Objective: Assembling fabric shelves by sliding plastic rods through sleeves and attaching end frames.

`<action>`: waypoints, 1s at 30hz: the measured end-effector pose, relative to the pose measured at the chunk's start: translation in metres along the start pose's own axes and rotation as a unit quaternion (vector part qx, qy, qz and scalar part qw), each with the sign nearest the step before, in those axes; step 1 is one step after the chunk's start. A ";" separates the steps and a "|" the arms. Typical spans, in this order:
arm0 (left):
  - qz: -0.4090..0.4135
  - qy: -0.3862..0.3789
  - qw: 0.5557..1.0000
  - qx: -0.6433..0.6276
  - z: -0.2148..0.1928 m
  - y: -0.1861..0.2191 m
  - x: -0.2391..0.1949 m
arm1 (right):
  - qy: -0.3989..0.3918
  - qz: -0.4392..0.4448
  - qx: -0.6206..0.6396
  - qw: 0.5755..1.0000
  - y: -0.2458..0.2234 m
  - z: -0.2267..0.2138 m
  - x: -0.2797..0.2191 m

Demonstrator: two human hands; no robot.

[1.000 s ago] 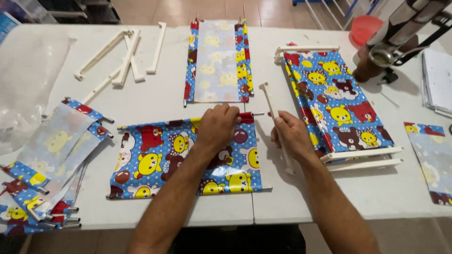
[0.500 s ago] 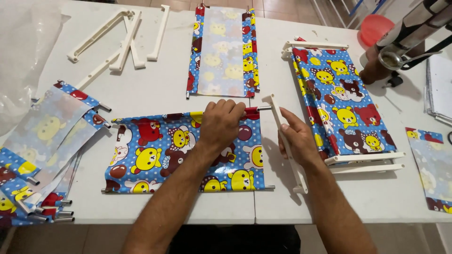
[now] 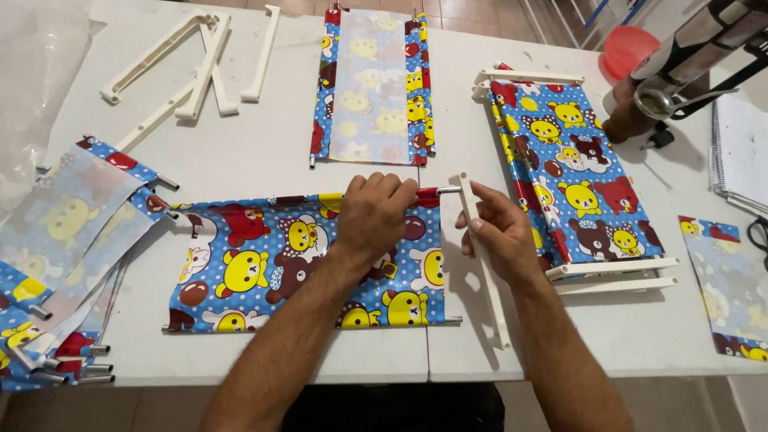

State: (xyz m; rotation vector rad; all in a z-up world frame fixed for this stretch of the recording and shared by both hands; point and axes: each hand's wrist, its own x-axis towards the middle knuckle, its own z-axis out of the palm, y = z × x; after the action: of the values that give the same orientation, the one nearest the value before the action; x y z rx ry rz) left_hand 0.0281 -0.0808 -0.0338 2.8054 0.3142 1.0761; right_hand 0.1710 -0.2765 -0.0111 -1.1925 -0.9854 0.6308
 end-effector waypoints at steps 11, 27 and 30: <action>-0.005 -0.016 1.000 -0.025 0.009 0.005 -0.003 | 0.029 -0.044 -0.094 0.994 0.004 -0.003 -0.005; -0.002 -0.024 1.000 -0.019 0.002 0.013 0.003 | 0.055 -0.057 -0.101 0.992 -0.002 0.011 -0.003; 0.011 -0.022 1.000 0.001 -0.002 0.009 0.013 | 0.042 -0.054 -0.092 0.993 0.002 0.010 0.006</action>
State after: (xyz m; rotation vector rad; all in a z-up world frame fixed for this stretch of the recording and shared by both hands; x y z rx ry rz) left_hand 0.0377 -0.0863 -0.0220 2.8363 0.2819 1.0157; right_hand 0.1647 -0.2661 -0.0106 -1.3075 -1.0457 0.4062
